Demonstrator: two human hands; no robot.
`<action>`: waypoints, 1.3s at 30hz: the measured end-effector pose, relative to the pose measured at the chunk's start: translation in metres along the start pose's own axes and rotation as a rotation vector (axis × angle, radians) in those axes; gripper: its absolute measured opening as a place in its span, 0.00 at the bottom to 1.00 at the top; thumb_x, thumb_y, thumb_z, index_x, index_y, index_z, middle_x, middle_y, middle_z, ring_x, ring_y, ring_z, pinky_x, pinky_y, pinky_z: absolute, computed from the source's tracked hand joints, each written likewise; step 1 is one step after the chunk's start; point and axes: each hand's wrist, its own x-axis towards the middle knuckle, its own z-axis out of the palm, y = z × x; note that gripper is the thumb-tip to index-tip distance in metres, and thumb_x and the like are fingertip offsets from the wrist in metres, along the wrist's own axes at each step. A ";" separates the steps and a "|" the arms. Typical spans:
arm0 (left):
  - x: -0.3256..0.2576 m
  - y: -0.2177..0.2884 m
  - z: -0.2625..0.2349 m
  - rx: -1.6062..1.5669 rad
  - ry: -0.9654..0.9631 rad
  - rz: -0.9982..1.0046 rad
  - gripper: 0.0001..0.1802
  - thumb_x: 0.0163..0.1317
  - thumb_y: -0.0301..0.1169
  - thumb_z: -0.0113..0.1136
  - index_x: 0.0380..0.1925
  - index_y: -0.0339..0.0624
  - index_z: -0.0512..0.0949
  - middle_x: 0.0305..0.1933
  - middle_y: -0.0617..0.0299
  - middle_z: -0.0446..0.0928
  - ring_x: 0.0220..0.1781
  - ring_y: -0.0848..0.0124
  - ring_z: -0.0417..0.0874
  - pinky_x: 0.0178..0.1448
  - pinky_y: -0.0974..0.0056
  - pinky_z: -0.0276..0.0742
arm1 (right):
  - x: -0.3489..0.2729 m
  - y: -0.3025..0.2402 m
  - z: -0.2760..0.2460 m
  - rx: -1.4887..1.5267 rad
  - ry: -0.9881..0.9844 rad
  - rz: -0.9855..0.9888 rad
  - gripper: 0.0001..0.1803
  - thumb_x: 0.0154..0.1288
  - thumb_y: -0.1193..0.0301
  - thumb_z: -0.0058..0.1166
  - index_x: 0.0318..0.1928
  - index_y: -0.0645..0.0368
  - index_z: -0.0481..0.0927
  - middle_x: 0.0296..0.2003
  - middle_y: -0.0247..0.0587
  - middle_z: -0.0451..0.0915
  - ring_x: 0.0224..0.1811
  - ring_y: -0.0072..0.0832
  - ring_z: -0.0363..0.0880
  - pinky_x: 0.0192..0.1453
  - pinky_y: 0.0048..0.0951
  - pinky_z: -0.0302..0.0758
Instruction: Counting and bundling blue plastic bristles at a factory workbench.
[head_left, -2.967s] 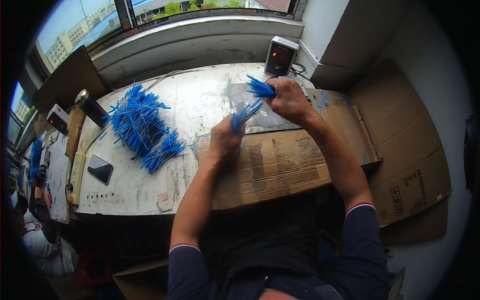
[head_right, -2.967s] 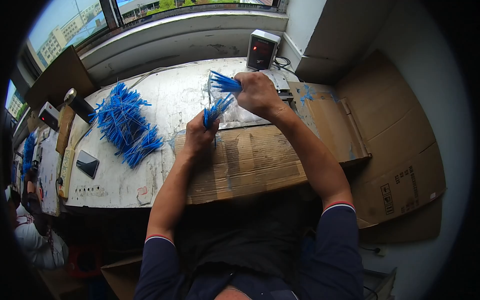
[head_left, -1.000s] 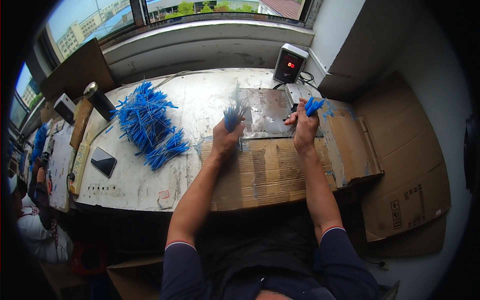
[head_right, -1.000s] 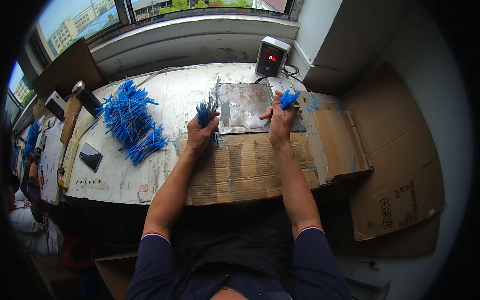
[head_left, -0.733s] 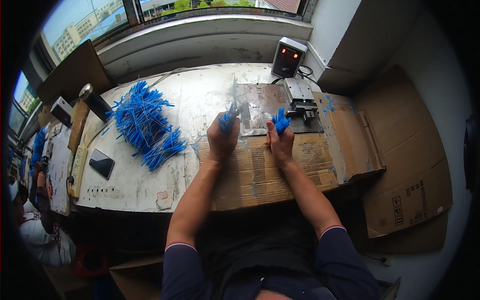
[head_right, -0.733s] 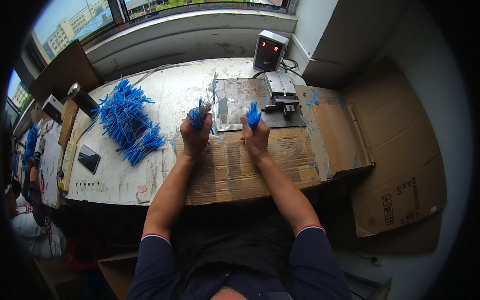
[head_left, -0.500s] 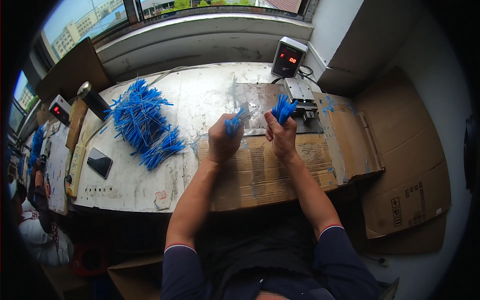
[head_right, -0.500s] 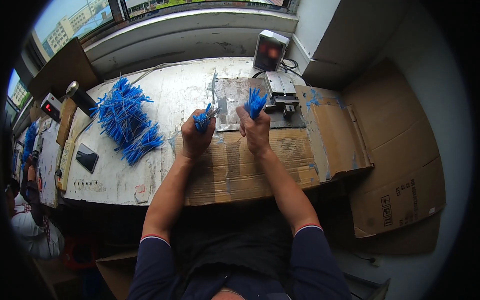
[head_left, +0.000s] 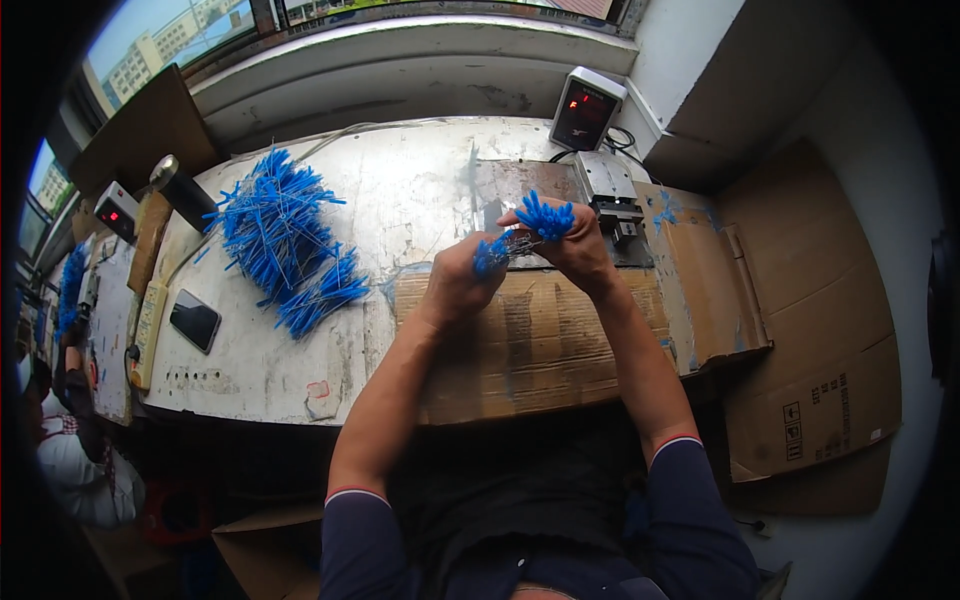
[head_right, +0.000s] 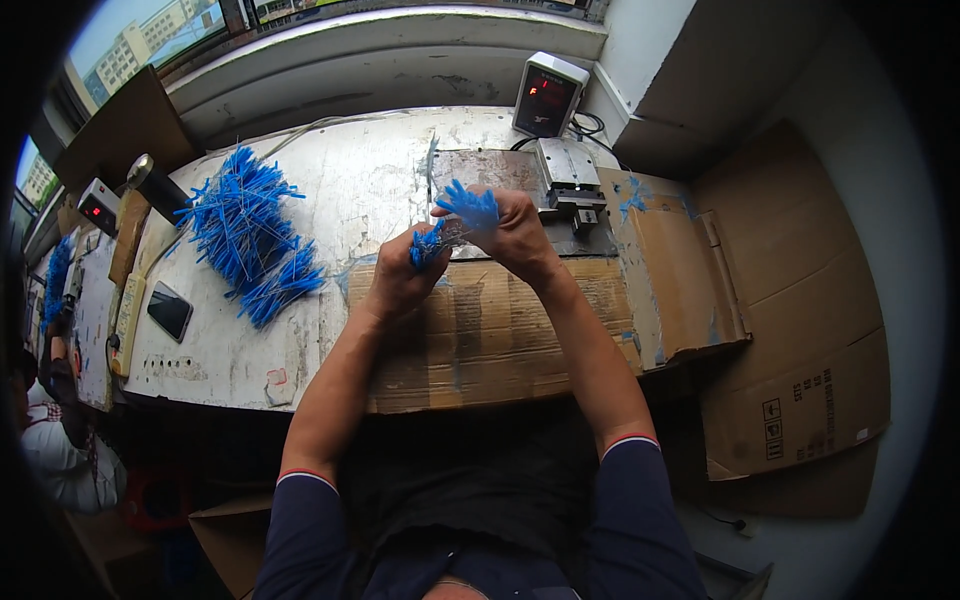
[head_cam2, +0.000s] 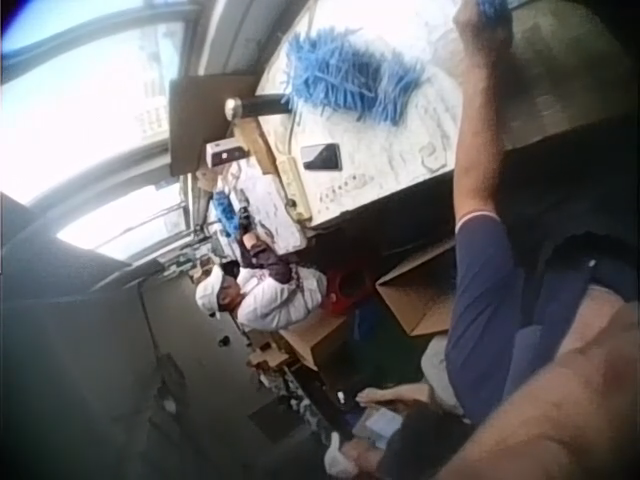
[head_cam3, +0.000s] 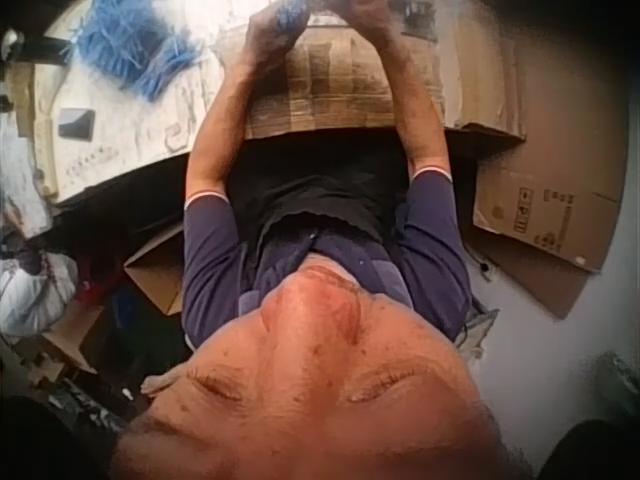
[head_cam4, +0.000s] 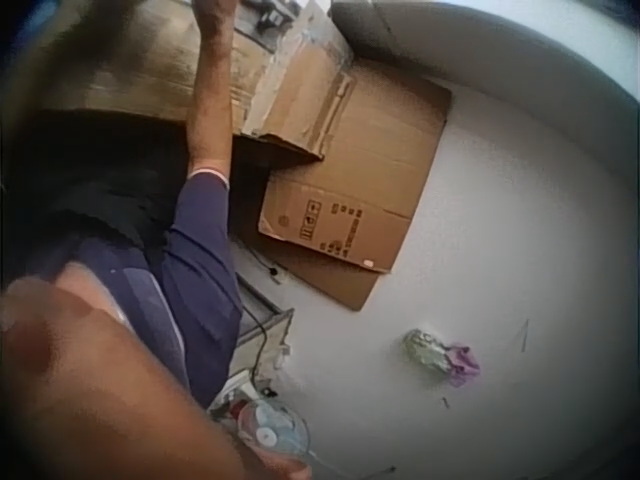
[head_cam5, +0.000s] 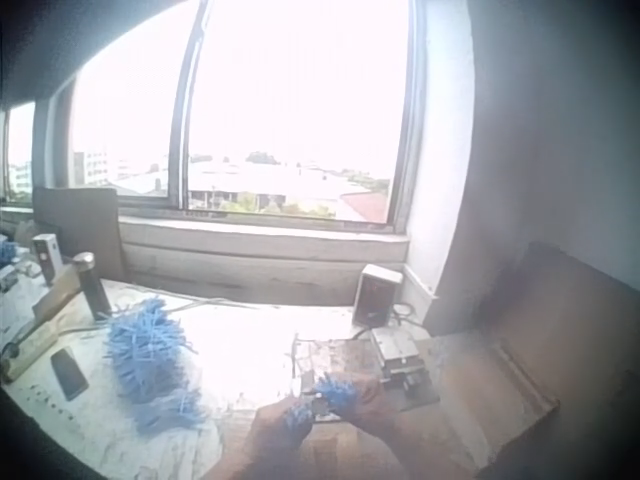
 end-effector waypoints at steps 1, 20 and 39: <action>0.000 -0.002 0.001 0.002 0.000 -0.002 0.08 0.62 0.24 0.64 0.42 0.38 0.81 0.34 0.47 0.82 0.35 0.49 0.86 0.39 0.55 0.81 | 0.000 -0.001 0.001 -0.023 0.001 -0.031 0.09 0.66 0.77 0.67 0.46 0.64 0.89 0.45 0.45 0.89 0.45 0.24 0.87 0.52 0.26 0.85; -0.005 -0.002 -0.002 -0.168 -0.114 -0.141 0.12 0.68 0.29 0.66 0.48 0.37 0.82 0.33 0.61 0.80 0.36 0.73 0.79 0.45 0.65 0.77 | 0.002 -0.001 0.007 0.042 0.076 0.091 0.06 0.65 0.73 0.70 0.41 0.57 0.87 0.25 0.24 0.78 0.21 0.08 0.67 0.22 0.17 0.57; -0.009 -0.024 0.011 -0.313 -0.015 -0.343 0.10 0.71 0.27 0.64 0.49 0.36 0.83 0.36 0.68 0.82 0.36 0.78 0.82 0.43 0.69 0.80 | 0.002 0.007 -0.018 0.361 0.856 -0.210 0.14 0.80 0.64 0.52 0.54 0.63 0.76 0.29 0.29 0.73 0.32 0.20 0.74 0.44 0.32 0.83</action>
